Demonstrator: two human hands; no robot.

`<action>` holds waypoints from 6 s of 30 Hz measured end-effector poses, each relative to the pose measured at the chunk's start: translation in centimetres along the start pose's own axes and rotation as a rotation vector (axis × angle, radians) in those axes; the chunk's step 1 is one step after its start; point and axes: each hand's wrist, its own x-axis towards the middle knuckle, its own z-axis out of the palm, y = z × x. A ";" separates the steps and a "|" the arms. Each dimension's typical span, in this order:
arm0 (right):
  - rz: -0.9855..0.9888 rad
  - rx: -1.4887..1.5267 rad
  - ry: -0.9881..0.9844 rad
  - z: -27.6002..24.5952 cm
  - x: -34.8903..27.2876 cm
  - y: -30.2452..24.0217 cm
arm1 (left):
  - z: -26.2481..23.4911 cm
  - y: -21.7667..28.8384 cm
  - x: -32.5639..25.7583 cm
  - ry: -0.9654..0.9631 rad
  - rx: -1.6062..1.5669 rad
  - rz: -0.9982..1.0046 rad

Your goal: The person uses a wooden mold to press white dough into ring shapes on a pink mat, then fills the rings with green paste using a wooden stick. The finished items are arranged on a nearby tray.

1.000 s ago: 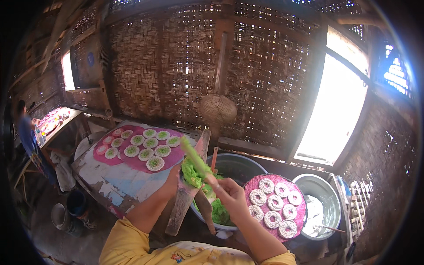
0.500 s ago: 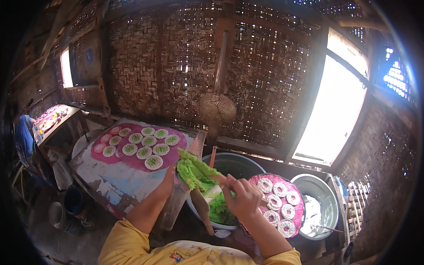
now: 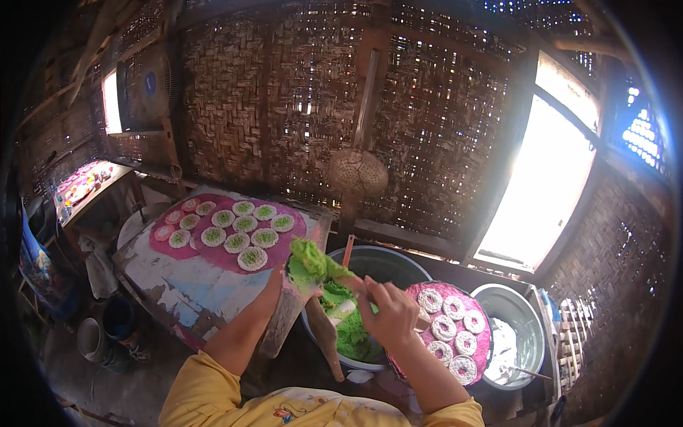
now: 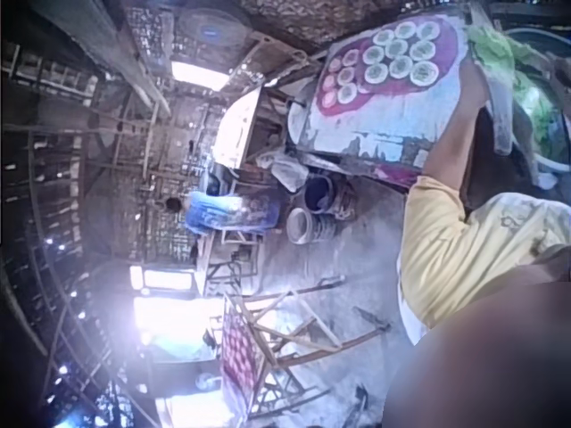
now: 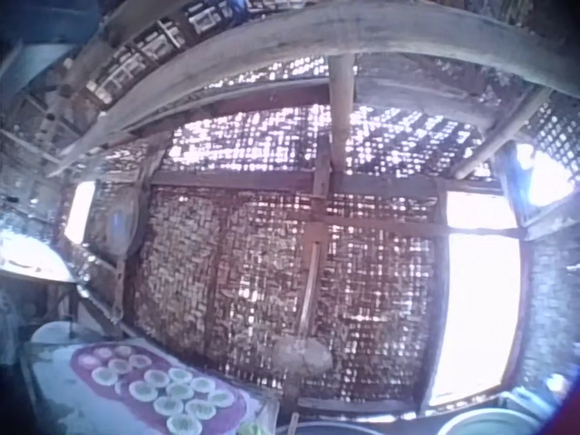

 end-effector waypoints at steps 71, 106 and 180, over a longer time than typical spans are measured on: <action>1.432 1.791 -1.297 -29.9 -20.5 30.8 | 38.9 -8.4 6.8 -0.696 -0.864 0.229; 1.105 1.129 -1.264 -23.5 -12.4 29.9 | 28.3 -14.4 9.4 -0.179 -0.996 0.020; 0.853 0.482 -1.333 -8.8 -6.0 31.9 | 15.7 -15.0 13.5 0.169 -0.798 0.163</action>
